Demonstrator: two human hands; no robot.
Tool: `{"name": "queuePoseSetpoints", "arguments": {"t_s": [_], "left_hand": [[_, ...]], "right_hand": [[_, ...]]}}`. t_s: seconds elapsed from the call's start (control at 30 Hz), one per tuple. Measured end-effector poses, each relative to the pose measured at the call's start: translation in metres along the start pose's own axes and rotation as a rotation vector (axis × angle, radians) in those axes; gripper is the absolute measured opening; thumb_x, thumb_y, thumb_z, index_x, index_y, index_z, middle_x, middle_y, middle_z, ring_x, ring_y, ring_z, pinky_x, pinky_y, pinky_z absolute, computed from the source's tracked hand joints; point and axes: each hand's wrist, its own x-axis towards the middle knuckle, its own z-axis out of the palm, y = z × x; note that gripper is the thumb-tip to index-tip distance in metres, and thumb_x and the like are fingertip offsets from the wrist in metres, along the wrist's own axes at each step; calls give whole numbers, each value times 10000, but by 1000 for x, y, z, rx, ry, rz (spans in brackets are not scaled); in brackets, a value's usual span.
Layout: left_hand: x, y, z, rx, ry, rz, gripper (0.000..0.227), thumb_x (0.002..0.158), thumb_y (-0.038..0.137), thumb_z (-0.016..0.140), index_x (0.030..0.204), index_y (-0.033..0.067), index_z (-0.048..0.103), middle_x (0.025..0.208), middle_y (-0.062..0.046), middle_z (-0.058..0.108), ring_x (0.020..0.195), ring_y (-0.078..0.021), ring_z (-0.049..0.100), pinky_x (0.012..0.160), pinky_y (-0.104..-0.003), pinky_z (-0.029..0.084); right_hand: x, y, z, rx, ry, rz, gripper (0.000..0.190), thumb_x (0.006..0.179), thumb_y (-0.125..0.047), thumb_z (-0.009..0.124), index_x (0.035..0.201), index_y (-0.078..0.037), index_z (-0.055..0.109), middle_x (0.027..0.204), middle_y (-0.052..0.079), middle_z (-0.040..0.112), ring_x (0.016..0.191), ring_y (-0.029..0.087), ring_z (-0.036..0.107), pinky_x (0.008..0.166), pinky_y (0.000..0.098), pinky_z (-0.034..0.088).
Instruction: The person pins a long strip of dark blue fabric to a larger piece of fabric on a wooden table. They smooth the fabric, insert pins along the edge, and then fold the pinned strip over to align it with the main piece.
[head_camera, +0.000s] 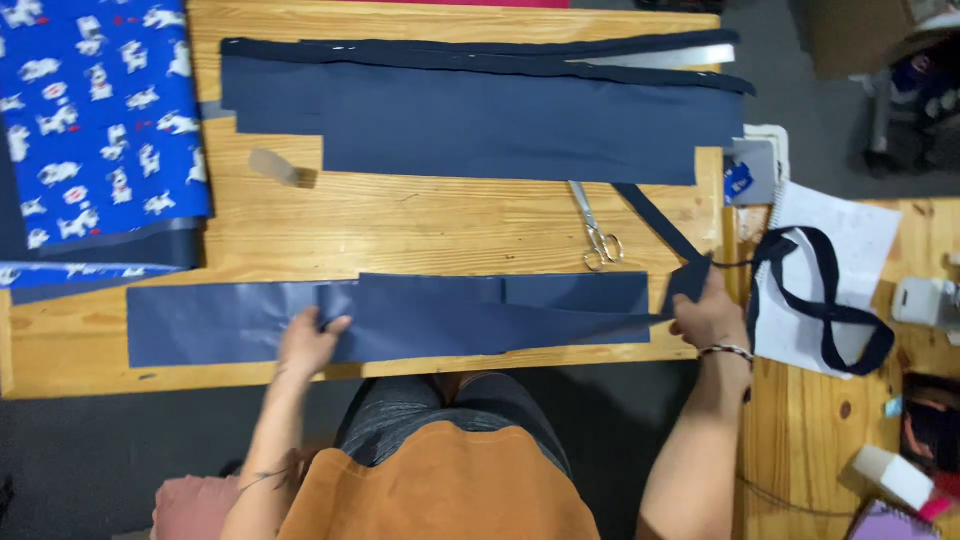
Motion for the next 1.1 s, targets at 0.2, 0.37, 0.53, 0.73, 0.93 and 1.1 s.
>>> {"name": "queuePoseSetpoints", "arguments": {"t_s": [0.2,0.37,0.53,0.73,0.93,1.1], "left_hand": [[42,-59,-45,224,14,-89,645,913,502,748,1358,39,685,1226,-257,742,1197,-453,657,969,-593,531],[38,-55,-64,261,-6,-94,645,900,533,748,1318,43,716,1226,-247,756,1197,-452,662,955,-590,539],[14,-31,-72,87,-25,-136,613,888,477,781,1262,-5,723,1208,-304,732,1214,-498,621,982,-611,497],[10,-22,-87,-304,-62,-240,361,928,253,756,1172,-3,684,1168,-141,712,1056,-271,619,924,-390,416],[-28,46,-110,-326,-54,-421,974,784,341,796,1555,-46,343,1571,-144,415,1448,-265,390,1159,-384,294],[-16,20,-96,-264,-57,-288,746,742,364,845,1169,55,316,1192,-55,385,1090,-184,359,912,-289,257]], "right_hand": [[-42,-54,40,255,-74,-70,959,906,-492,633,1648,-133,140,1170,204,725,1098,378,686,1040,499,499],[-75,-65,47,579,18,-256,979,936,-356,720,1648,-101,99,1396,323,576,1286,409,594,1067,525,506],[-24,-4,113,331,338,-163,765,726,-377,929,1391,-209,589,1156,26,543,1108,228,622,1015,410,505],[18,23,124,252,191,-123,411,837,-384,829,1131,-116,725,820,8,623,860,256,661,821,401,504],[12,69,128,376,242,-46,270,797,-312,870,936,-119,741,687,22,656,719,228,633,745,362,487],[-2,59,119,405,240,20,346,720,-260,930,977,-145,731,842,62,765,871,255,716,813,385,533]]}}
